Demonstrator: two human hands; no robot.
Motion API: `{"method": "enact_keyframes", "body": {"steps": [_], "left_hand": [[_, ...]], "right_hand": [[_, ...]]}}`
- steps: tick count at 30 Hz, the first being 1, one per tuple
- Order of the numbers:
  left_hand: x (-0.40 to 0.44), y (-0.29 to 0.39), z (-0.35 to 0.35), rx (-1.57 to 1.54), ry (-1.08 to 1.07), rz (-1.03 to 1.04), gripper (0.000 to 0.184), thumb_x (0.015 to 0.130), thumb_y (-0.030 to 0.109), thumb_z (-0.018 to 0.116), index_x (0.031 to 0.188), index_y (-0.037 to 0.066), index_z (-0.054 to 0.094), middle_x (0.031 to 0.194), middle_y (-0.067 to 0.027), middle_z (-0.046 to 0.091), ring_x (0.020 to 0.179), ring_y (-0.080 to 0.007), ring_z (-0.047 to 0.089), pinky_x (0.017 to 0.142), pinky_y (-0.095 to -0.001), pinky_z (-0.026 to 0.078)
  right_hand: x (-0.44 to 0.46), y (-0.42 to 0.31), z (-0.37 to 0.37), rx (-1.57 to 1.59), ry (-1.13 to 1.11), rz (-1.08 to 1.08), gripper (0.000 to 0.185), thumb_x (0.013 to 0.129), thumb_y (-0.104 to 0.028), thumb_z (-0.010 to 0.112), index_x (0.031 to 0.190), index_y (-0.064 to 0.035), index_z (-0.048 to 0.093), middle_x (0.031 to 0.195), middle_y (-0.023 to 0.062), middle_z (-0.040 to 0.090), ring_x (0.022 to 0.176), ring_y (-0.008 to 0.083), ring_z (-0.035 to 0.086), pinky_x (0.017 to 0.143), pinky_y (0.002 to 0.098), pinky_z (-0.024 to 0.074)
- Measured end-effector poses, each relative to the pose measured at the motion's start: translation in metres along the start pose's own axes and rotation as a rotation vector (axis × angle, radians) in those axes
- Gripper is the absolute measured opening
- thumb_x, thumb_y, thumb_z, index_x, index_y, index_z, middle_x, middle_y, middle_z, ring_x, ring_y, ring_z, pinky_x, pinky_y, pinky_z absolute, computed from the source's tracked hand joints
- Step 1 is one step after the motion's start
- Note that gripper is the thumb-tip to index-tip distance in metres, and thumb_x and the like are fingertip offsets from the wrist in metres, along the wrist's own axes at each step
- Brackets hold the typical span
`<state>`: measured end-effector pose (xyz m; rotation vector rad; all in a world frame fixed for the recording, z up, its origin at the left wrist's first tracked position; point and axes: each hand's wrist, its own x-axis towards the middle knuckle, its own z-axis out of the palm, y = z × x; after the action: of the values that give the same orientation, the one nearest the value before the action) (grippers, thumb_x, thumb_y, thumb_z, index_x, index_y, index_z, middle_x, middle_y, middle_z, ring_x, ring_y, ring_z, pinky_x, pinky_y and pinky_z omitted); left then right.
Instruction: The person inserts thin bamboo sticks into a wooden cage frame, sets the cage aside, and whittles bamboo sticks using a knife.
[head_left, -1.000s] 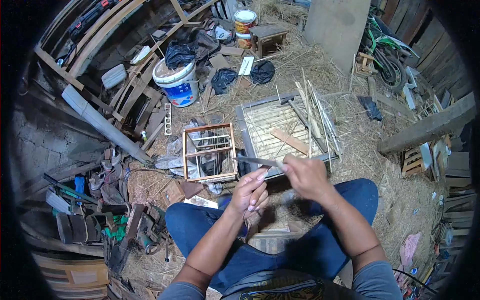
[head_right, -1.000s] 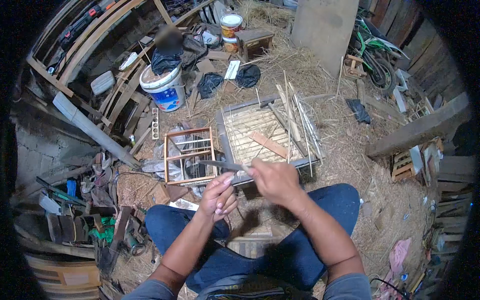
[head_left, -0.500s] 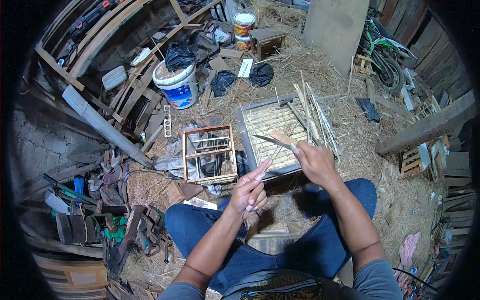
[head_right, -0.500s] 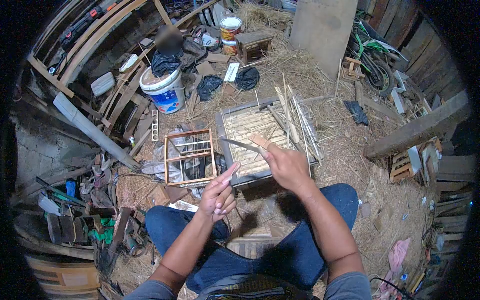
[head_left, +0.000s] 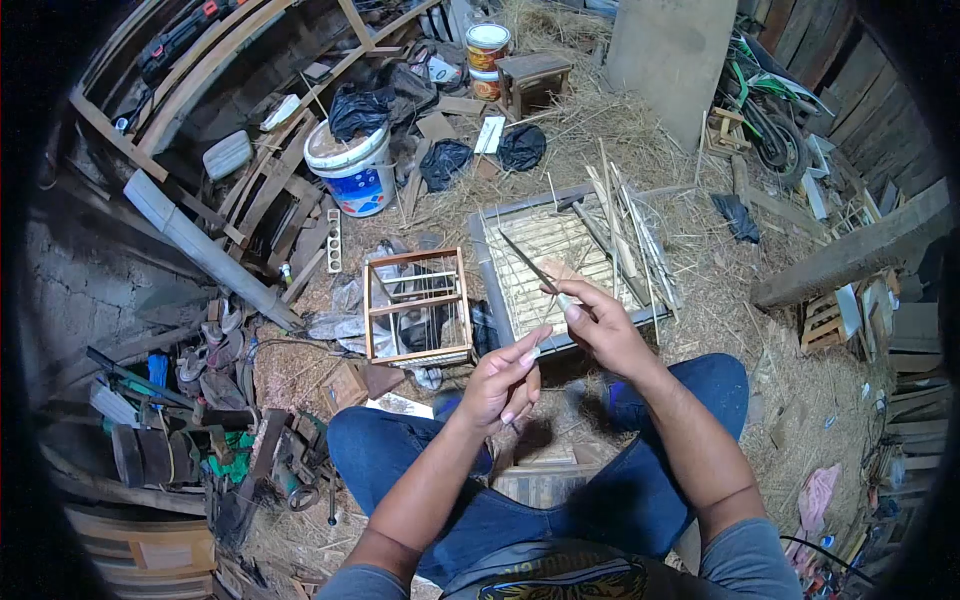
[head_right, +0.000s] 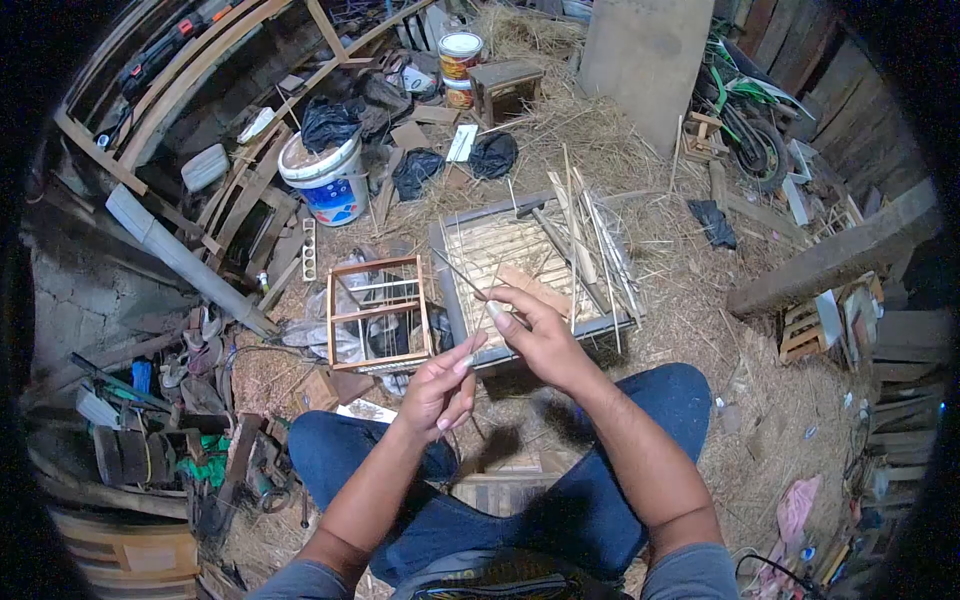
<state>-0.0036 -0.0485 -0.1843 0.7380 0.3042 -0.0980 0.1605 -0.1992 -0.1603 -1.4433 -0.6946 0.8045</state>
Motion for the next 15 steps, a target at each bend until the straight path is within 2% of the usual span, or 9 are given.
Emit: {"method": "enact_keyframes", "body": {"steps": [1,3,4,6,7,9,10,12,15], "left_hand": [[0.001,0.001,0.003,0.041,0.006,0.026,0.050,0.111,0.019,0.047,0.159,0.008,0.038,0.061,-0.0059,0.057,0.033,-0.0073,0.039,0.035,-0.0219,0.036],[0.002,0.000,0.004,0.081,0.013,0.051,0.052,0.111,0.019,0.047,0.161,0.009,0.036,0.063,-0.0067,0.060,0.034,-0.0068,0.040,0.037,-0.0212,0.037],[0.003,0.000,0.004,0.087,-0.004,0.067,0.052,0.112,0.020,0.047,0.161,0.010,0.035,0.063,-0.0070,0.060,0.034,-0.0071,0.039,0.037,-0.0213,0.037],[0.004,-0.002,0.003,0.093,-0.020,0.082,0.053,0.112,0.022,0.047,0.162,0.011,0.034,0.062,-0.0073,0.061,0.033,-0.0074,0.039,0.037,-0.0214,0.037],[0.004,-0.005,0.001,0.058,-0.001,0.088,0.052,0.112,0.022,0.047,0.161,0.010,0.035,0.060,-0.0064,0.059,0.032,-0.0079,0.038,0.037,-0.0219,0.037],[0.005,-0.003,0.001,0.023,0.016,0.095,0.051,0.112,0.022,0.046,0.161,0.010,0.035,0.058,-0.0055,0.057,0.032,-0.0083,0.038,0.037,-0.0224,0.036],[0.005,0.000,0.003,0.037,0.004,0.093,0.050,0.113,0.021,0.045,0.160,0.010,0.036,0.055,-0.0044,0.054,0.031,-0.0087,0.037,0.036,-0.0229,0.036],[0.005,0.004,0.003,0.051,-0.007,0.089,0.049,0.113,0.020,0.044,0.160,0.010,0.037,0.053,-0.0034,0.052,0.031,-0.0091,0.037,0.036,-0.0235,0.037],[0.001,0.005,-0.001,-0.087,-0.082,0.048,0.048,0.113,0.020,0.044,0.158,0.007,0.037,0.051,-0.0021,0.049,0.030,-0.0096,0.036,0.035,-0.0241,0.036]], "right_hand": [[0.000,0.000,0.001,-0.028,-0.012,-0.020,0.043,0.109,-0.028,0.056,0.141,-0.0005,0.058,0.139,0.0094,0.063,0.131,0.0173,0.054,0.112,0.0336,0.0405],[-0.001,-0.002,0.008,-0.090,0.007,-0.097,0.043,0.108,-0.033,0.058,0.140,-0.0044,0.060,0.132,0.0158,0.068,0.122,0.0226,0.064,0.104,0.0354,0.0471],[-0.003,-0.001,0.008,-0.089,0.007,-0.096,0.043,0.108,-0.033,0.058,0.140,-0.0044,0.060,0.132,0.0158,0.068,0.122,0.0226,0.064,0.104,0.0354,0.0471],[-0.005,-0.001,0.006,-0.552,0.128,-0.143,0.033,0.106,-0.037,0.058,0.125,-0.0112,0.066,0.104,0.0181,0.075,0.096,0.0326,0.074,0.082,0.0406,0.0562],[-0.008,-0.003,0.006,-0.551,0.128,-0.142,0.033,0.106,-0.037,0.058,0.125,-0.0112,0.066,0.104,0.0181,0.075,0.096,0.0326,0.074,0.082,0.0406,0.0562],[-0.013,-0.010,0.007,-0.885,0.067,-0.200,0.024,0.103,-0.038,0.059,0.108,-0.0153,0.066,0.079,0.0140,0.071,0.074,0.0380,0.071,0.060,0.0466,0.0541],[-0.014,-0.010,0.007,-0.886,0.067,-0.200,0.024,0.103,-0.038,0.059,0.108,-0.0153,0.066,0.079,0.0140,0.071,0.074,0.0380,0.071,0.060,0.0466,0.0541],[-0.016,-0.009,0.008,-0.994,0.092,-0.409,0.022,0.101,-0.037,0.061,0.100,-0.0152,0.063,0.071,0.0079,0.067,0.064,0.0340,0.068,0.052,0.0475,0.0498],[-0.010,-0.012,-0.002,-0.997,0.151,-0.408,0.021,0.100,-0.037,0.062,0.099,-0.0156,0.063,0.072,0.0090,0.068,0.065,0.0321,0.069,0.053,0.0468,0.0504]]}}
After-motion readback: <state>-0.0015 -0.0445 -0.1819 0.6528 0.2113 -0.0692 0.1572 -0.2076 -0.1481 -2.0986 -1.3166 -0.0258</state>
